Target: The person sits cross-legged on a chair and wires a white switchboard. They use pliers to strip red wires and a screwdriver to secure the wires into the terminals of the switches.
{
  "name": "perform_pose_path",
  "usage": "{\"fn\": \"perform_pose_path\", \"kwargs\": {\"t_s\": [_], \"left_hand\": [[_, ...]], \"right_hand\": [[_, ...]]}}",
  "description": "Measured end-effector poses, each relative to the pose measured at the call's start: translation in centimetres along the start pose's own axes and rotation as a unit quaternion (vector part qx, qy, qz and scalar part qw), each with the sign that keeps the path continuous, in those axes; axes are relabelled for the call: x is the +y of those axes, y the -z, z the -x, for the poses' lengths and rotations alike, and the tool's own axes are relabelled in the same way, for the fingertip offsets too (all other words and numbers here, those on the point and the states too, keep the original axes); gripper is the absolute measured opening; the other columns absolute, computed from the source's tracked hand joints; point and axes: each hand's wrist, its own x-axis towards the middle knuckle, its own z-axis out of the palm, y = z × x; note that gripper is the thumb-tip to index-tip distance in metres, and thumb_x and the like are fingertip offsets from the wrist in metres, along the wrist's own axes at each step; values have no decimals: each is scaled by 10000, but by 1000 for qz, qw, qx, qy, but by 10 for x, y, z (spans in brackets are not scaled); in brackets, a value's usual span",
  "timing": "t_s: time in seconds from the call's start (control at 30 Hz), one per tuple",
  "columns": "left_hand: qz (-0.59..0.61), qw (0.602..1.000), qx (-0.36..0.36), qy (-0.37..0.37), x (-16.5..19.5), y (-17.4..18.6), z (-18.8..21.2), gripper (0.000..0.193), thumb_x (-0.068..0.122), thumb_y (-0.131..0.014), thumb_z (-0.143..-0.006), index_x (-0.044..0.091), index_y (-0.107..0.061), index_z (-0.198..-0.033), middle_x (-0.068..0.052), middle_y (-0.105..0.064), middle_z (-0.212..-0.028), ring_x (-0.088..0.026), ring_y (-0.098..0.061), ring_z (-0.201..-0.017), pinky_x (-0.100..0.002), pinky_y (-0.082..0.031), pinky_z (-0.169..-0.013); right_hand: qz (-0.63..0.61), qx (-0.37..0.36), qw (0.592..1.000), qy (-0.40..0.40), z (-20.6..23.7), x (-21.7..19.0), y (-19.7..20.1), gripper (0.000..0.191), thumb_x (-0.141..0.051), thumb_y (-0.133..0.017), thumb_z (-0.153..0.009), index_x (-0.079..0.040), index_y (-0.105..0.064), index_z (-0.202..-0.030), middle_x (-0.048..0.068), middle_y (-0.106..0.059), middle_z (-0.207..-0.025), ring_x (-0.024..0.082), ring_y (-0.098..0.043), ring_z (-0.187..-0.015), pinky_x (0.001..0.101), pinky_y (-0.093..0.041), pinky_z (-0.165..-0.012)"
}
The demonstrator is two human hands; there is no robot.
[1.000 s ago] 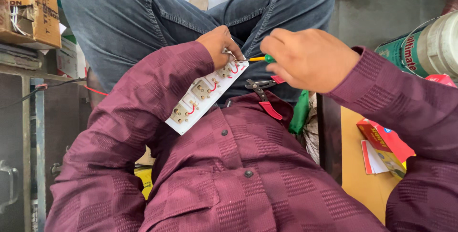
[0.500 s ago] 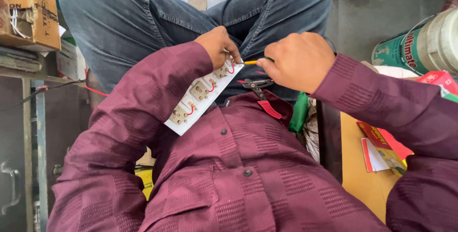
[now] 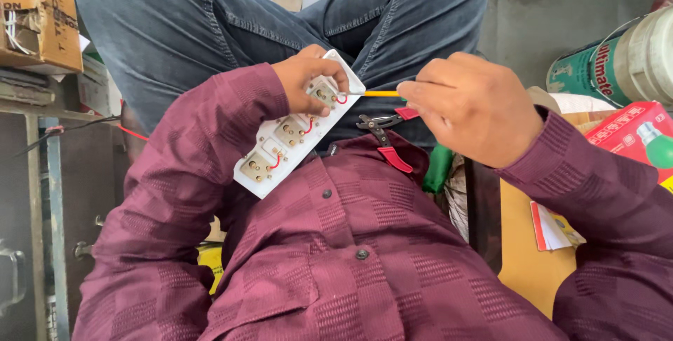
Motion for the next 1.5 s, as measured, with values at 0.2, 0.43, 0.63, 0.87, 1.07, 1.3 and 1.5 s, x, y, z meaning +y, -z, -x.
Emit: {"fn": "perform_pose_path", "kwargs": {"t_s": [0.2, 0.43, 0.63, 0.87, 1.07, 1.3, 1.5], "left_hand": [[-24, 1000, -13, 9, -2, -1, -2, 371, 163, -870, -736, 247, -745, -1075, -90, -500, -1161, -280, -555, -1130, -373, -475, -980], [-22, 1000, -9, 20, -3, -2, -3, 344, 168, -872, -731, 253, -774, -1050, -80, -507, -1184, -268, -571, -1137, -368, -476, -1005], [-16, 999, -19, 36, -2, -2, -5, 336, 169, -866, -737, 254, -782, -1052, -77, -503, -1196, -265, -580, -1136, -361, -485, -1013], [-23, 999, -22, 42, -1, -4, -5, 354, 168, -877, -732, 263, -781, -1059, -75, -514, -1215, -264, -583, -1138, -361, -482, -1008], [-28, 999, -11, 20, -4, -6, -6, 362, 141, -885, -711, 251, -786, -1041, -86, -521, -1221, -284, -589, -1141, -363, -485, -1012], [-42, 998, 5, 51, -4, -8, -7, 352, 124, -886, -696, 243, -796, -1015, -98, -532, -1186, -292, -599, -1126, -353, -497, -1004], [-41, 999, 11, 19, -2, -8, -9, 342, 91, -887, -682, 205, -785, -987, -105, -518, -1178, -306, -578, -1132, -361, -477, -1000]], "right_hand": [[36, -34, 998, 44, -7, -2, -2, 310, -77, -739, -770, -124, -727, -1075, 18, -614, -914, 242, -584, -819, 376, -492, -694], [48, -52, 996, 47, -9, -6, -1, 307, -96, -744, -767, -125, -722, -1072, 18, -590, -877, 243, -574, -816, 381, -483, -698], [46, -33, 997, 54, -6, -9, -1, 340, -80, -724, -764, -94, -714, -1104, 27, -605, -926, 246, -581, -835, 386, -489, -719], [46, -46, 996, 56, -7, -12, -2, 335, -84, -717, -767, -78, -713, -1101, 40, -582, -892, 251, -570, -818, 386, -488, -715], [104, -74, 988, 83, -12, -22, -5, 241, -140, -668, -817, -61, -708, -1041, 42, -567, -830, 226, -599, -773, 360, -491, -650], [138, -176, 974, 22, -26, -25, -18, 119, -214, -634, -928, -100, -609, -902, 40, -578, -784, 213, -648, -663, 351, -514, -562], [151, -75, 980, 102, -33, -20, -14, 81, -160, -647, -817, -91, -607, -800, 53, -541, -797, 209, -633, -704, 339, -518, -592]]}}
